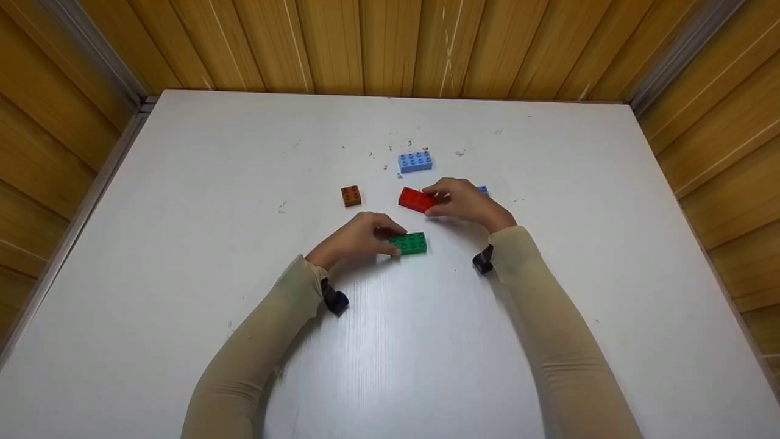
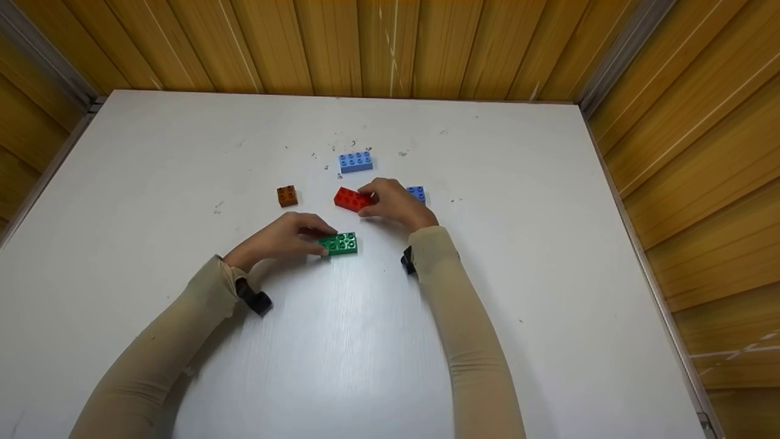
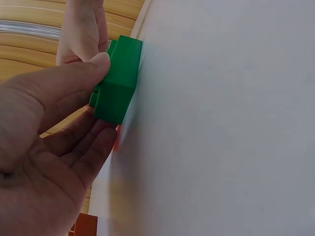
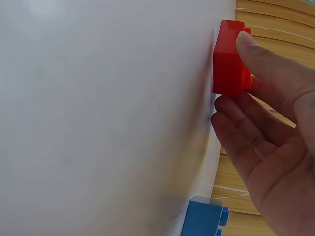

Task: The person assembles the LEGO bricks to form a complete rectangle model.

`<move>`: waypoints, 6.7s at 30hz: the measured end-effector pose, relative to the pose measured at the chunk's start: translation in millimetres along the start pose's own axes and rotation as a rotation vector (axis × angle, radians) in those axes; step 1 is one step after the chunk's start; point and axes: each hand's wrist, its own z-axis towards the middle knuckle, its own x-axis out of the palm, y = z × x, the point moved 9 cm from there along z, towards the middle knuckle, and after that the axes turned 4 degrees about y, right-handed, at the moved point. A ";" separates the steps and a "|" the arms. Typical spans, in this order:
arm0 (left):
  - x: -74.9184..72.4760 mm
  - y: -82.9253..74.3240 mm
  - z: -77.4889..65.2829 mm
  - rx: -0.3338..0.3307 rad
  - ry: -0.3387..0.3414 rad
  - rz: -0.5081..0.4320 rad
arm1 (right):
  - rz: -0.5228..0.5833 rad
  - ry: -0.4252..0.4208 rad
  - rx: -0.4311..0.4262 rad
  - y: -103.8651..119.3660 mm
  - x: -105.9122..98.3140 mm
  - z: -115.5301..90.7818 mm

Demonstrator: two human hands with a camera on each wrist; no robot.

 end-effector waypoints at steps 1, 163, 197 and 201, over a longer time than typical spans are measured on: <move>-0.1 0.0 0.3 0.002 0.003 0.001 | 0.001 -0.002 -0.001 0.2 0.0 0.3; -26.1 19.0 12.3 -0.107 -0.149 -0.026 | -0.177 0.078 -0.188 -0.1 5.9 -46.2; -25.2 19.9 11.0 -0.118 -0.160 -0.035 | -0.143 0.115 -0.078 -5.3 4.9 -41.3; -25.6 20.2 11.4 -0.127 -0.158 -0.039 | -0.144 0.114 -0.090 -1.2 4.1 -40.4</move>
